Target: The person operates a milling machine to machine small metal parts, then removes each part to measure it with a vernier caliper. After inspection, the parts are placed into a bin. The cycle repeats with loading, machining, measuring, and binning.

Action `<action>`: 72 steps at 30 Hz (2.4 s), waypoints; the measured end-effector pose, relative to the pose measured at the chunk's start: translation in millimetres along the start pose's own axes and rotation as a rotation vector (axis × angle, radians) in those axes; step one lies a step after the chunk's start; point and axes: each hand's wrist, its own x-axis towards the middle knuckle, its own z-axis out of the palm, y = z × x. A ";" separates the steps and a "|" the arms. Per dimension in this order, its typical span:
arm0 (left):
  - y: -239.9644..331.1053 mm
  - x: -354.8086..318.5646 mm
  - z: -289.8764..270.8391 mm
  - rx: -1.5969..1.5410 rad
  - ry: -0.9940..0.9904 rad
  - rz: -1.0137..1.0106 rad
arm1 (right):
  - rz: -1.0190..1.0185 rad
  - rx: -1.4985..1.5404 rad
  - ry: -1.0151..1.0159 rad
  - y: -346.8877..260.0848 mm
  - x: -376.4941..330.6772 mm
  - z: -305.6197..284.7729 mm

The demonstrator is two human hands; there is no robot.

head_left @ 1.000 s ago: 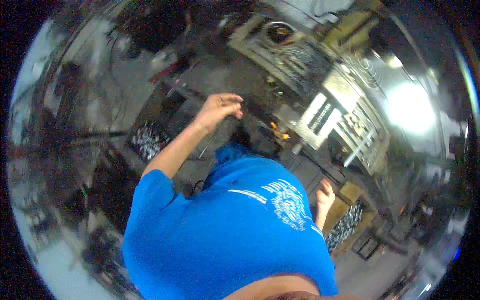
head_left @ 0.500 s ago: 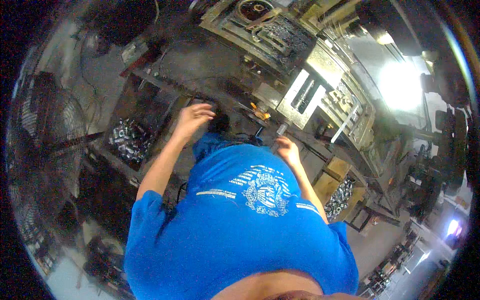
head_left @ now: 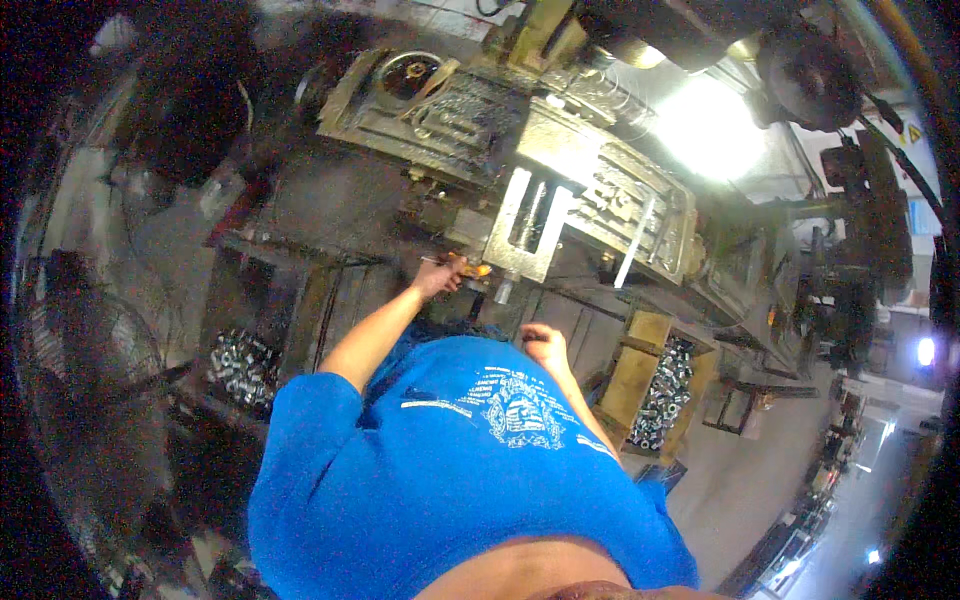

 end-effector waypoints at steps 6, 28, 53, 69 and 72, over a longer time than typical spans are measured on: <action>5.0 -0.4 14.1 -0.233 0.095 0.047 | 0.204 0.126 0.043 14.9 -37.6 -25.8; 217.2 -239.8 -18.5 0.210 -0.070 0.355 | -0.565 0.303 -1.224 -187.6 19.7 54.6; 326.0 12.5 -44.2 0.592 -0.406 -0.172 | -0.123 0.485 -0.148 -105.4 -53.0 -55.1; 364.4 83.6 -34.0 0.947 -0.645 -0.344 | 0.022 0.819 0.088 -73.5 -113.8 -52.6; 360.2 91.7 -41.9 0.872 -0.739 -0.287 | 0.023 0.812 0.104 -78.7 -114.4 -54.0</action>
